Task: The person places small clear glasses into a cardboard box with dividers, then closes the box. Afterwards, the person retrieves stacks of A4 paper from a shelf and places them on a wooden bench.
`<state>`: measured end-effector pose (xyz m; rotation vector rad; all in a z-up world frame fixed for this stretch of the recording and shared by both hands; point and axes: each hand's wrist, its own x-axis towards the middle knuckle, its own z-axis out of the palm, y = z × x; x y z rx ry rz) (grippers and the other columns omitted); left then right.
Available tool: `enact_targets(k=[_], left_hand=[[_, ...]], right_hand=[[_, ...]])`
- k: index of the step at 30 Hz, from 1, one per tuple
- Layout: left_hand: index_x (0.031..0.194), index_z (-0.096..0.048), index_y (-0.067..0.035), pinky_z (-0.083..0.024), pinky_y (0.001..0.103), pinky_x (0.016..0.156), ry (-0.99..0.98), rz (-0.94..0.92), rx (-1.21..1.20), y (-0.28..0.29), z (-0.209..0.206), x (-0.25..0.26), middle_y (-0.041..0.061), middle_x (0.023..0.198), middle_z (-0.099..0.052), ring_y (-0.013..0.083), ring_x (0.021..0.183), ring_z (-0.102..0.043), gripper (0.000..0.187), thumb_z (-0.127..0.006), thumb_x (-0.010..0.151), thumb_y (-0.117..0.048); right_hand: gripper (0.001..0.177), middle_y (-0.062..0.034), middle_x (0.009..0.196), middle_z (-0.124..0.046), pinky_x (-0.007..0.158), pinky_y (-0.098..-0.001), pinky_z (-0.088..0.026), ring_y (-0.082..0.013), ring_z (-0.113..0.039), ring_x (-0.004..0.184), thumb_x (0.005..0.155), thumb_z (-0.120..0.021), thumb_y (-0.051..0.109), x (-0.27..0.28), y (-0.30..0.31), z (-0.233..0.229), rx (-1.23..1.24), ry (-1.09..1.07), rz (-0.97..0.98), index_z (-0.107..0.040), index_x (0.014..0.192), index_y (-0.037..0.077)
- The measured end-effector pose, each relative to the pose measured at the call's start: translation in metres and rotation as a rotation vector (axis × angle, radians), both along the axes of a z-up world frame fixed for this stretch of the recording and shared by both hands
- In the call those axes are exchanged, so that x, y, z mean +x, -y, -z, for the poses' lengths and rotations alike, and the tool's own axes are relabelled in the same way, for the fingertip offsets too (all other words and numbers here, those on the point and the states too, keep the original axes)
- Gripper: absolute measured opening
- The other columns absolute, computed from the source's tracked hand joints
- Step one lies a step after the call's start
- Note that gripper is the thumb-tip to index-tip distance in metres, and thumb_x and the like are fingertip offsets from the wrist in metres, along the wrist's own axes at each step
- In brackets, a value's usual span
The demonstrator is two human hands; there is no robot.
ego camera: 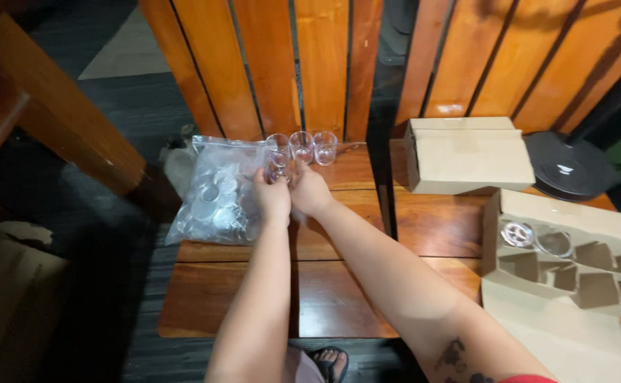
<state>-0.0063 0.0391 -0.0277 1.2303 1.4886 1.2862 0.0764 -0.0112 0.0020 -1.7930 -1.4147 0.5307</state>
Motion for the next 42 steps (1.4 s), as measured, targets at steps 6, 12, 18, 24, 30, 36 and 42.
enact_targets(k=[6,12,18,24,30,36,42], left_hand=[[0.151,-0.049,0.001,-0.053,0.039,0.110,0.036,0.036,0.007,0.012,-0.019,0.003,0.028,0.146,-0.056,0.0384,0.135,-0.058,0.074,-0.070,0.081,-0.009],[0.147,-0.055,-0.001,-0.055,0.037,0.108,-0.004,-0.002,0.044,0.033,-0.012,0.007,0.025,0.140,-0.062,0.0356,0.130,-0.062,0.073,-0.073,0.077,-0.014],[0.142,-0.061,-0.001,-0.059,0.036,0.100,0.090,0.010,0.161,0.102,-0.050,0.044,0.027,0.134,-0.063,0.0417,0.123,-0.065,0.072,-0.078,0.072,-0.005],[0.146,-0.056,-0.005,-0.059,0.033,0.101,0.277,0.261,0.106,0.193,-0.111,0.117,0.026,0.135,-0.062,0.0389,0.124,-0.065,0.076,-0.082,0.074,-0.008],[0.146,-0.054,-0.008,-0.059,0.039,0.099,0.241,0.556,0.062,0.278,-0.106,0.203,0.024,0.131,-0.063,0.0355,0.119,-0.068,0.070,-0.077,0.081,-0.011],[0.142,-0.057,-0.002,-0.062,0.033,0.093,0.197,0.799,0.191,0.366,-0.096,0.258,0.023,0.125,-0.066,0.0353,0.114,-0.070,0.064,-0.074,0.080,-0.009],[0.141,-0.055,-0.002,-0.052,0.045,0.108,-0.173,0.998,0.482,0.402,-0.102,0.274,0.017,0.129,-0.063,0.0369,0.124,-0.063,0.068,-0.075,0.078,-0.016]], right_hand=[[0.094,-0.0257,0.149,-0.056,0.126,-0.0527,-0.033,-0.0442,-0.047,0.144,0.082,-0.070,0.013,0.005,-0.018,0.025,0.026,-0.280,-0.244,-0.022,0.161,-0.002],[0.097,-0.0217,0.152,-0.054,0.121,-0.0505,-0.042,-0.0399,-0.052,0.140,0.080,-0.077,0.019,0.000,0.004,0.020,-0.020,-0.297,-0.197,-0.028,0.163,0.011],[0.077,-0.0210,0.141,-0.062,0.110,-0.0512,-0.051,-0.0418,-0.062,0.128,0.089,-0.072,0.016,0.031,0.086,-0.016,0.143,-0.186,-0.054,-0.036,0.157,0.024],[0.073,-0.0278,0.130,-0.053,0.093,-0.0501,-0.061,-0.0499,-0.059,0.122,0.085,-0.077,0.005,0.105,0.175,-0.068,0.443,-0.130,0.084,-0.045,0.150,0.006],[0.071,-0.0116,0.111,-0.041,0.090,-0.0410,-0.058,-0.0334,-0.056,0.106,0.085,-0.075,-0.001,0.214,0.285,-0.071,0.382,-0.060,0.342,-0.049,0.148,0.018],[0.079,-0.0085,0.118,-0.041,0.098,-0.0371,-0.059,-0.0272,-0.058,0.116,0.082,-0.078,-0.007,0.263,0.398,-0.085,0.328,-0.266,0.433,-0.051,0.150,0.023],[0.082,-0.0112,0.128,-0.058,0.103,-0.0442,-0.054,-0.0303,-0.063,0.125,0.083,-0.085,0.020,0.299,0.468,-0.099,0.003,0.047,0.593,-0.049,0.153,0.043]])
